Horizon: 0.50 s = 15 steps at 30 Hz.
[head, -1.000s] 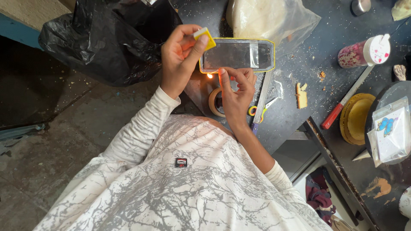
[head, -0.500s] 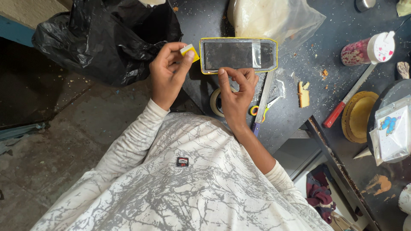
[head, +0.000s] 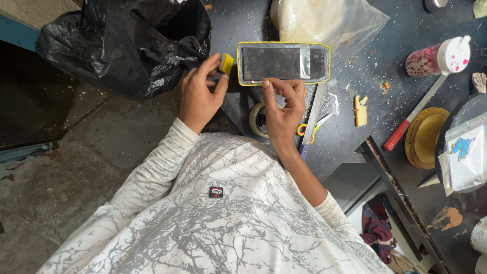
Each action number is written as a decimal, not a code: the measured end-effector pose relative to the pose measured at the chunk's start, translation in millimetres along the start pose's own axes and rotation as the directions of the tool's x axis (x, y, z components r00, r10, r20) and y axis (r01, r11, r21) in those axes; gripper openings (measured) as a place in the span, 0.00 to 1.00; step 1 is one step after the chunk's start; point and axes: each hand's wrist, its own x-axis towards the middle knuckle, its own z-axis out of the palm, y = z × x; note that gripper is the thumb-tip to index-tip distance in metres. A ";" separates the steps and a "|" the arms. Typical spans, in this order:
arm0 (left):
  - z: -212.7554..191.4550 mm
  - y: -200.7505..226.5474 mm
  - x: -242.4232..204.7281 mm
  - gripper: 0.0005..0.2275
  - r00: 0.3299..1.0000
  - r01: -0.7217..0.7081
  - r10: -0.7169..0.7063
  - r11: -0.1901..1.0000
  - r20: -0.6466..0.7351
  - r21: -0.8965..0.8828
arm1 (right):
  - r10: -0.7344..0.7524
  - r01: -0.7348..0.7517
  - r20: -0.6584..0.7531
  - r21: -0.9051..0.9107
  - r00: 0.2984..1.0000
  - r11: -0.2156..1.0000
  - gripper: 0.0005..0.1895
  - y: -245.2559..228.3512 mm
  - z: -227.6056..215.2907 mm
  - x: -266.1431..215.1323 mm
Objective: The person uses a lighter to heat the edges of a transparent screen protector on a yellow-framed device. They then apply black tape along the edges of the device, using scissors to cut the tape and a metal ruler to press it down firmly.
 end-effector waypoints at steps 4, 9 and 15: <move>-1.6 6.9 1.5 0.14 0.999 0.026 -0.028 0.996 0.020 0.089 | 0.007 -0.008 0.015 0.024 1.000 1.000 0.06 1.8 -1.3 -0.9; -6.3 18.3 4.3 0.14 0.991 0.128 -0.112 0.958 0.079 -0.256 | 0.022 -0.024 0.030 0.077 0.999 0.997 0.06 5.5 -6.0 -2.9; -13.1 22.3 5.2 0.32 0.960 -0.052 0.111 0.973 0.256 -0.227 | 0.016 -0.019 0.030 0.108 0.999 0.994 0.06 12.0 -7.8 -5.4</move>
